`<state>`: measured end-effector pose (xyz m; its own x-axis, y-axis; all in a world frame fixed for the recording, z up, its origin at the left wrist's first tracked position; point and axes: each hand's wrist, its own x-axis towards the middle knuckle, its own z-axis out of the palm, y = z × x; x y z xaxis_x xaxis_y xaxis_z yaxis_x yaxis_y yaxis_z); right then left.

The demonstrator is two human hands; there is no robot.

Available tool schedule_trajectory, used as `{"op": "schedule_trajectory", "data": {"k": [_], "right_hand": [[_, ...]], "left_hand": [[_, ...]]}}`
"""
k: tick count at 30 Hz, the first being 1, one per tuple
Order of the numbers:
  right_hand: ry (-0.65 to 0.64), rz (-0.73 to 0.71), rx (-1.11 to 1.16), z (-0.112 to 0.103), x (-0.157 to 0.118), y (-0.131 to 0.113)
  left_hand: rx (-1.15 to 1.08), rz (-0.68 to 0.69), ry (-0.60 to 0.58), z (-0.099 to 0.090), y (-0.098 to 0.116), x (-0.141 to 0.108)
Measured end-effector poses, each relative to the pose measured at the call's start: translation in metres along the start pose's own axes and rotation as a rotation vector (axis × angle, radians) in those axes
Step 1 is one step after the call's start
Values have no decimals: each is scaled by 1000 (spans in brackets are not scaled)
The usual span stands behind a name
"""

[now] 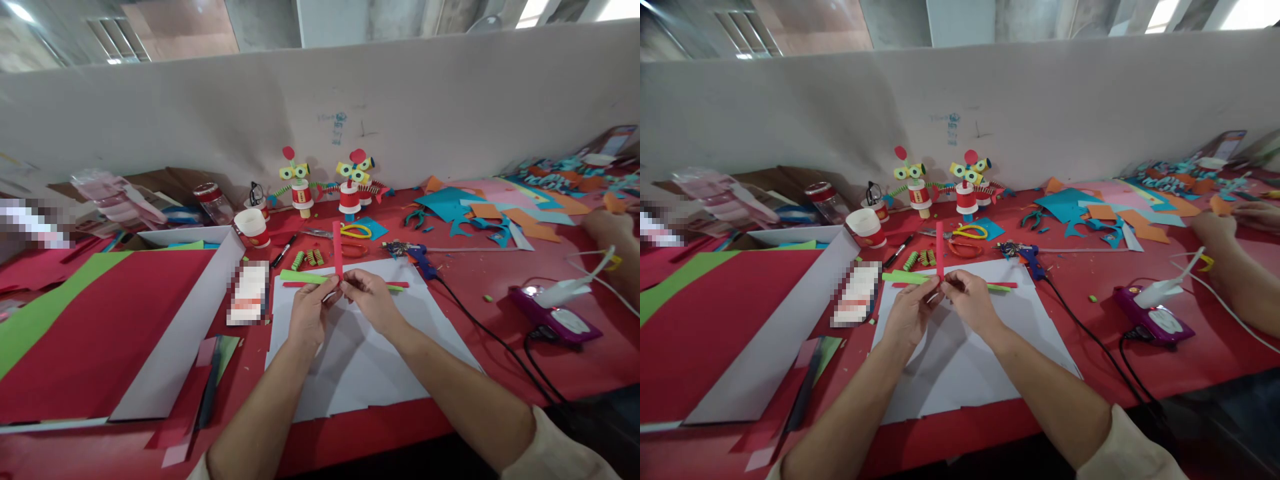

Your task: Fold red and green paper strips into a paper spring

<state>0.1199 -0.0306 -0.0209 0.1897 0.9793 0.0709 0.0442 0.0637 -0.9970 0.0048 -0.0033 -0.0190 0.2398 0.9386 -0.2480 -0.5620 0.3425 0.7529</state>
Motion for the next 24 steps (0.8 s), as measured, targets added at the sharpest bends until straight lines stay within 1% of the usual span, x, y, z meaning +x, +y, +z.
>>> {"op": "schedule_trajectory", "data": {"k": [3, 6, 9, 14, 19, 24], "right_hand": [[-16, 14, 21, -3, 2, -2], [-18, 31, 22, -6, 4, -4], [-29, 64, 68, -6, 4, -6], [-54, 73, 139, -2, 3, -8], [-45, 96, 180, -1, 3, -6], [-33, 161, 314, -1, 3, -6]], "left_hand": [[56, -15, -55, 0, 4, 0], [113, 17, -81, 0, 6, 1], [144, 58, -43, 1, 5, 1], [115, 100, 23, 4, 3, 1], [114, 79, 3, 5, 4, -1], [118, 65, 10, 5, 5, -2]]}}
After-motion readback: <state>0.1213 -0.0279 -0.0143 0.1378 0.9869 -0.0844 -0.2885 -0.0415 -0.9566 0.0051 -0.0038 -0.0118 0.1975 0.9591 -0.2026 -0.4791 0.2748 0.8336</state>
